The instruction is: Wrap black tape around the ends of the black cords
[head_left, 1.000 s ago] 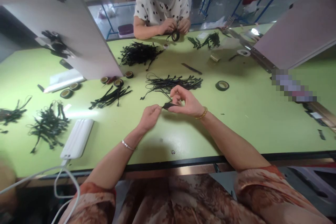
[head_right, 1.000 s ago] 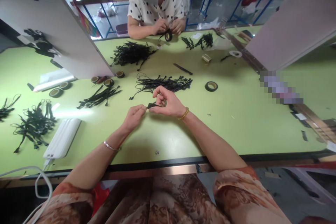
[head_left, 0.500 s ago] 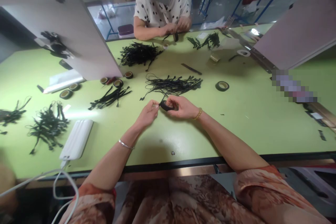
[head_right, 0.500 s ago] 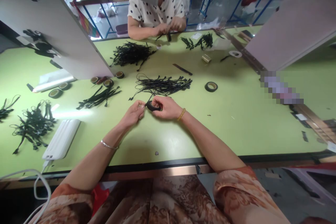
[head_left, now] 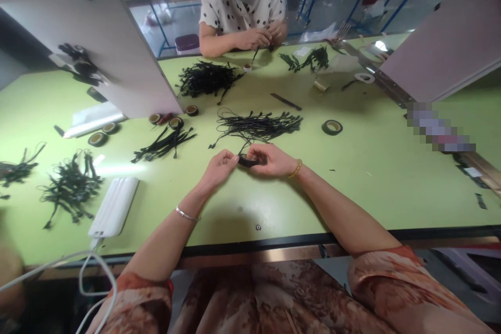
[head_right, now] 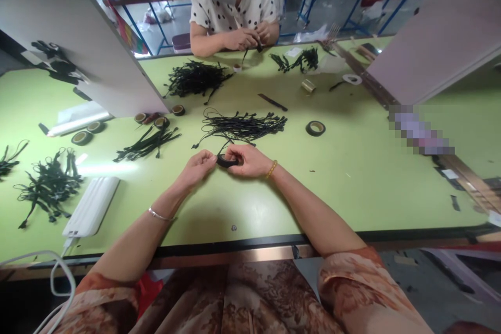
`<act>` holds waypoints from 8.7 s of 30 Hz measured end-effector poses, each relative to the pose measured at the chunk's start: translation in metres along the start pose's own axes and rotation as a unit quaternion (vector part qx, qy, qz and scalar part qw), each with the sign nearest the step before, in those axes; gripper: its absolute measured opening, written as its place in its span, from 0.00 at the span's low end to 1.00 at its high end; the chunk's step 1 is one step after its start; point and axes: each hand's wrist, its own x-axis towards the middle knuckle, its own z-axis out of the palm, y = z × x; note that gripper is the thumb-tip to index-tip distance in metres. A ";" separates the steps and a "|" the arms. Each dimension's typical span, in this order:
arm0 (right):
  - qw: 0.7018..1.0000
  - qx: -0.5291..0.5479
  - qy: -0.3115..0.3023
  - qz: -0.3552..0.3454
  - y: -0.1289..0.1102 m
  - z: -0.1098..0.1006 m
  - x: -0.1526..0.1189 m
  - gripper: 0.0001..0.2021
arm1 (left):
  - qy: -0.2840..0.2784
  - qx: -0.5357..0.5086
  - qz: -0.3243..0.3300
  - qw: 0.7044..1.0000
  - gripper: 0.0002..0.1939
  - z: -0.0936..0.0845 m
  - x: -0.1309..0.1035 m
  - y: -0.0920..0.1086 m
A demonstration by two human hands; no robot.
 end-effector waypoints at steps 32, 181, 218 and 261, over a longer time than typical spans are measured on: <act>0.883 0.409 0.196 0.118 -0.015 0.020 0.008 0.24 | 0.038 0.559 0.396 0.728 0.22 0.005 -0.018 0.001; 0.969 0.186 0.129 0.104 -0.010 0.011 0.003 0.23 | 0.002 0.149 0.184 0.972 0.17 -0.003 -0.006 0.007; 0.980 0.074 0.180 0.037 -0.021 0.020 -0.001 0.19 | -0.040 -0.219 -0.028 0.974 0.23 0.002 -0.010 0.020; 0.924 0.282 0.259 0.021 -0.028 0.026 -0.001 0.19 | -0.012 -0.045 0.011 0.999 0.17 0.005 -0.007 0.012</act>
